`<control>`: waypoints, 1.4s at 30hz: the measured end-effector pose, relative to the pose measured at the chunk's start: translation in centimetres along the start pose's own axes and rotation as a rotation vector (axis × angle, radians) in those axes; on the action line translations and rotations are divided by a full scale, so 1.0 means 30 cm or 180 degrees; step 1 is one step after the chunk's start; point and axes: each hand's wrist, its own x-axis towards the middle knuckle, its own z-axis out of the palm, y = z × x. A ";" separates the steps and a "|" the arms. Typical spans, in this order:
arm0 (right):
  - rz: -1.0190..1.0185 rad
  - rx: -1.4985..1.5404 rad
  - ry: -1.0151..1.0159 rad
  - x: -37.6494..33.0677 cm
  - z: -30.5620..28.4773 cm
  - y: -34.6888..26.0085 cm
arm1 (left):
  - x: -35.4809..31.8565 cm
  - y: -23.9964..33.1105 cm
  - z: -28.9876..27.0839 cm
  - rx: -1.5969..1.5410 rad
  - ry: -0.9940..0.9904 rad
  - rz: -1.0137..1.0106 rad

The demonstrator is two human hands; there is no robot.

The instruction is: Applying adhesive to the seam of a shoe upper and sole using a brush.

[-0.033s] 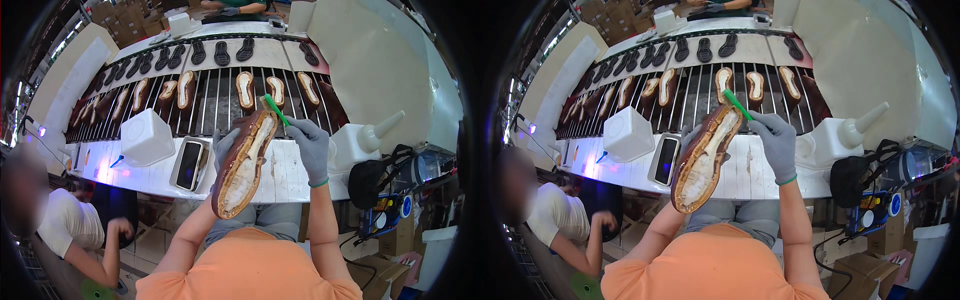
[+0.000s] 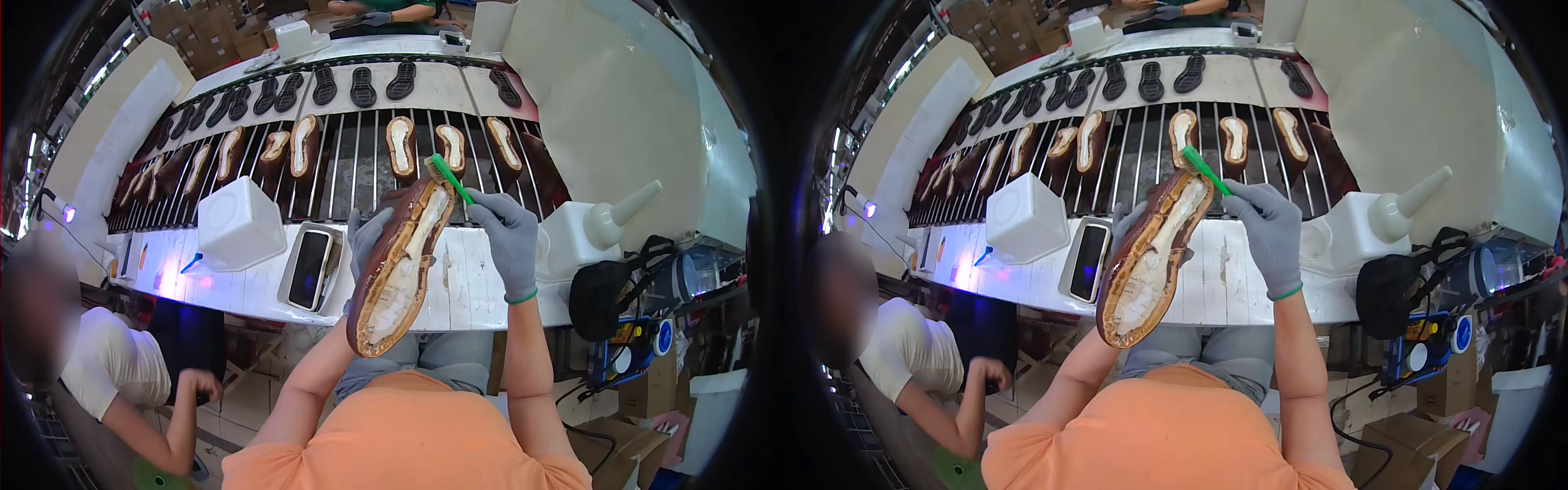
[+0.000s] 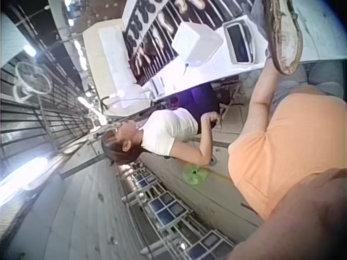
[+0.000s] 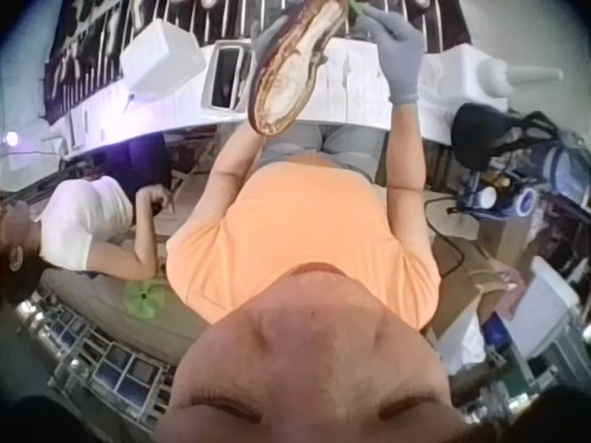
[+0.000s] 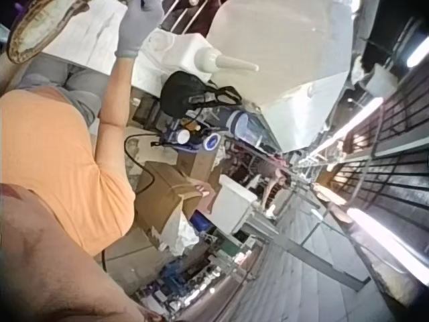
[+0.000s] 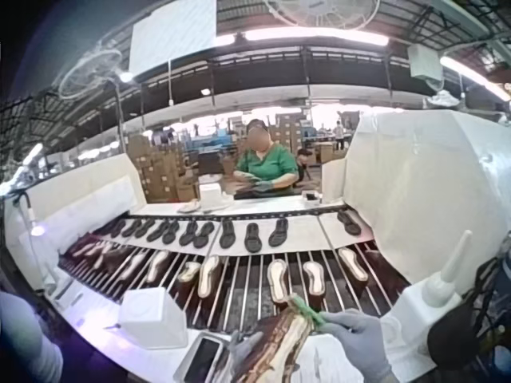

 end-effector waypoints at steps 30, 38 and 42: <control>-0.0436 -0.0336 -0.0632 -0.109 -0.037 -0.094 | 0.131 -0.093 -0.001 0.0888 0.0975 0.1419; -0.1656 -0.1345 -0.1659 -0.179 -0.038 -0.211 | 0.146 -0.121 -0.014 0.1058 0.0819 0.1317; -0.1134 -0.0926 -0.1214 -0.148 -0.056 -0.186 | 0.143 -0.112 -0.014 0.1041 0.0668 0.1390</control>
